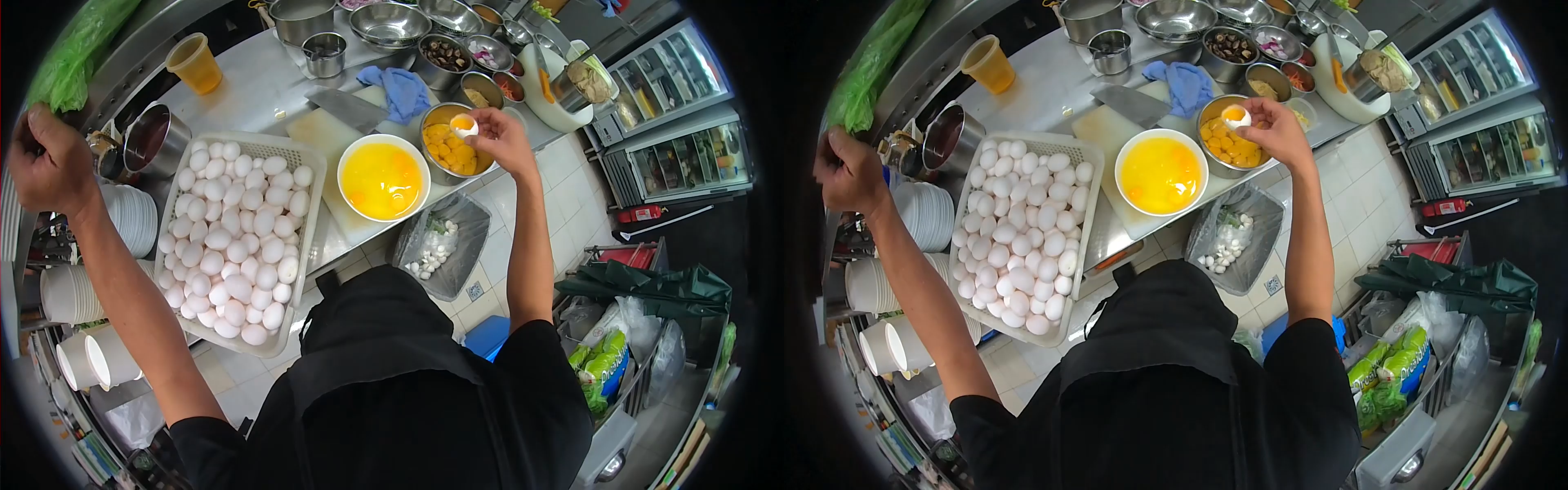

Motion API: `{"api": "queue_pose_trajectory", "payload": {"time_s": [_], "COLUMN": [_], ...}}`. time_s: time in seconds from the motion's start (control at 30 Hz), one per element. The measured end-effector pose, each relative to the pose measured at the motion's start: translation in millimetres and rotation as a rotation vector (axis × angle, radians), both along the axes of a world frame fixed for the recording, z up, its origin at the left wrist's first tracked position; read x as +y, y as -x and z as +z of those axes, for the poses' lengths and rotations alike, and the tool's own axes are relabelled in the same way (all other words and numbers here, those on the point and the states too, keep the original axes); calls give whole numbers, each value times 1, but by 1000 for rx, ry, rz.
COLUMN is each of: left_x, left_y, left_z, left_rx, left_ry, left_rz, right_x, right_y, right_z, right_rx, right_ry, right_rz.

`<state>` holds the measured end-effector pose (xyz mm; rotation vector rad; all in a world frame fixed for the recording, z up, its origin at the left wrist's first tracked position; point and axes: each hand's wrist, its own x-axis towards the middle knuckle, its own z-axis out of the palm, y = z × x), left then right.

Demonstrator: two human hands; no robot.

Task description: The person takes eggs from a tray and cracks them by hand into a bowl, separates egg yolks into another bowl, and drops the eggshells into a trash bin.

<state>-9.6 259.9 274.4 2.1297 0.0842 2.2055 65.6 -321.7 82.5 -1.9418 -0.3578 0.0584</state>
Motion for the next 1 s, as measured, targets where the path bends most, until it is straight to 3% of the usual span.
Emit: {"api": "queue_pose_trajectory", "payload": {"time_s": [0.07,0.1,0.17,0.33,0.4,0.5,0.57,0.6,0.67,0.9,1.0], "left_x": [2,-3,-18,10,8,9,24,29,34,10,0], "left_y": [0,-1,-3,-1,-2,-6,-11,-9,-5,-2,-1], "left_z": [2,1,-2,10,12,13,13,12,10,12,13], "left_rx": [30,30,-79,29,24,6,26,27,129,83,17], "left_ry": [-49,-50,30,-231,-261,-252,-206,-205,-167,-209,-223], "left_rz": [26,23,-45,-71,-69,-144,-383,-378,-184,-142,-195], "right_x": [-5,-6,-7,42,62,86,93,97,99,105,101], "right_y": [-4,-4,-6,23,32,44,48,49,48,49,47], "right_z": [-20,-33,-55,-13,-6,-31,-49,-56,-68,-66,-66], "right_rx": [16,17,-465,-574,-345,-234,-256,-274,-285,-100,-75], "right_ry": [482,480,1002,970,742,853,901,948,959,907,746], "right_rz": [-130,-133,-33,-126,247,461,497,532,540,539,497]}}
